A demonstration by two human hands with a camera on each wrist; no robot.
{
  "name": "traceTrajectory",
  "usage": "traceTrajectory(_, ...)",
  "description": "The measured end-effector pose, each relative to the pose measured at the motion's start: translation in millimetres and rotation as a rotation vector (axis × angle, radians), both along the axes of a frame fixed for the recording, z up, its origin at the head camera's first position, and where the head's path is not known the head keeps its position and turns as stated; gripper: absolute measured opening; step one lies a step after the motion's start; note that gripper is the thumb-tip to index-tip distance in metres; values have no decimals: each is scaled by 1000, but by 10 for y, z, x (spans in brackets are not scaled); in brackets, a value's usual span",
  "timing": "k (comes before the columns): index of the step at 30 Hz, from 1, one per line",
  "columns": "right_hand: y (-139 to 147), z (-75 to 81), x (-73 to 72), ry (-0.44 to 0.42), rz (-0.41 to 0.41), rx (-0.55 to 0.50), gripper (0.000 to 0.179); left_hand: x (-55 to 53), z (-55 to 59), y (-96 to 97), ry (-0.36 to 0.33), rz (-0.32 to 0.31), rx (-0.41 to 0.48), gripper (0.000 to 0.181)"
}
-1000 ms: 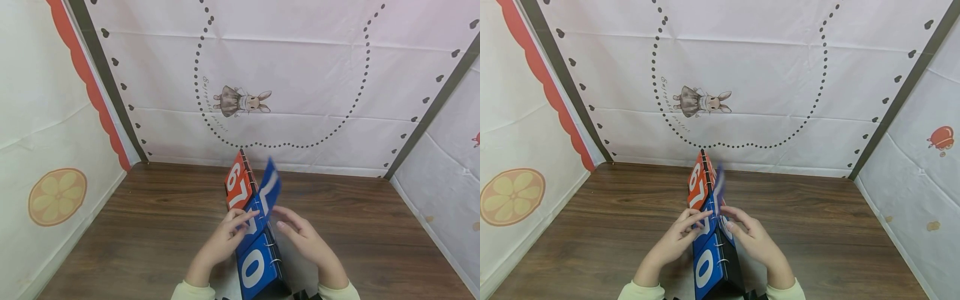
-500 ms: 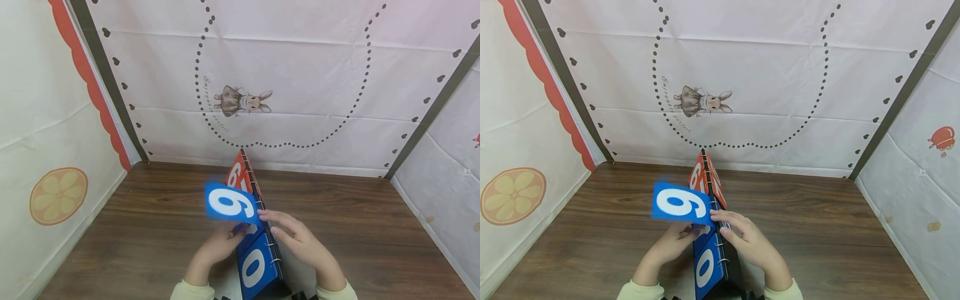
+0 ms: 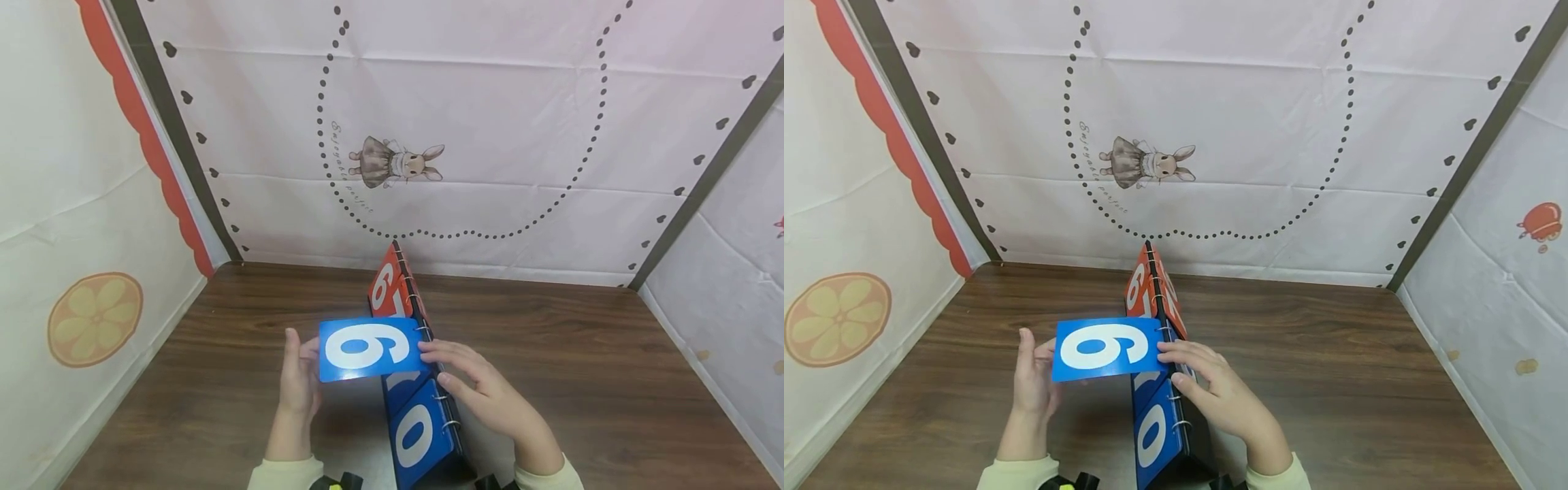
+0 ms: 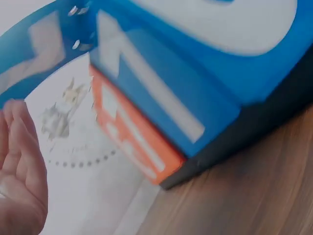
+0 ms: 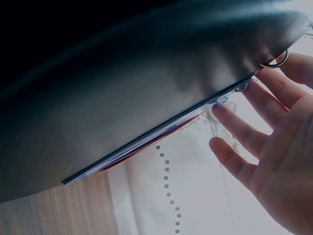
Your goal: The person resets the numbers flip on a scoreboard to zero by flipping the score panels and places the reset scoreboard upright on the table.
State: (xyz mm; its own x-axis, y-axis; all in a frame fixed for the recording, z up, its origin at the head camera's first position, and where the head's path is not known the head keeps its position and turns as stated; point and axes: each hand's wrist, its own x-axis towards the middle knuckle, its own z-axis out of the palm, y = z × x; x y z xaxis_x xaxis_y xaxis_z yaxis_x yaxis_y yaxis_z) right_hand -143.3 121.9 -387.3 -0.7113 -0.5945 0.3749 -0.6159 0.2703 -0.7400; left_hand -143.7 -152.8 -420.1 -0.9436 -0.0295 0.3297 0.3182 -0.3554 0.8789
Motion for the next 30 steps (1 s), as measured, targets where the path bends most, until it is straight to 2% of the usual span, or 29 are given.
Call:
traceTrajectory(2,-1,4,1,-3,-5,2,35,-5,-7,-69,14,-99,28,50)
traceTrajectory(4,-1,7,2,-10,-10,7,35,-6,-16,-111,-26,-142,14,38)
traceTrajectory(6,1,9,5,-21,-17,10,36,-9,-40,-136,-96,-153,-25,26)
traceTrajectory(8,6,9,9,-32,-22,7,37,-20,-65,-141,-184,-140,-76,18)
traceTrajectory(10,15,12,15,-39,-27,-4,38,-32,-84,-138,-269,-102,-140,19)
traceTrajectory(14,37,34,27,-34,-33,-35,39,-53,-112,-109,-422,-4,-279,42)
traceTrajectory(16,50,49,28,-29,-32,-48,40,-67,-132,-88,-472,34,-334,49)
traceTrajectory(19,70,69,27,-25,-39,-63,40,-90,-169,-50,-494,63,-397,55)
traceTrajectory(23,96,71,26,-21,-65,-75,40,-116,-229,-7,-490,68,-462,59)
traceTrajectory(30,116,64,25,-7,-89,-83,39,-145,-293,44,-526,69,-537,64)
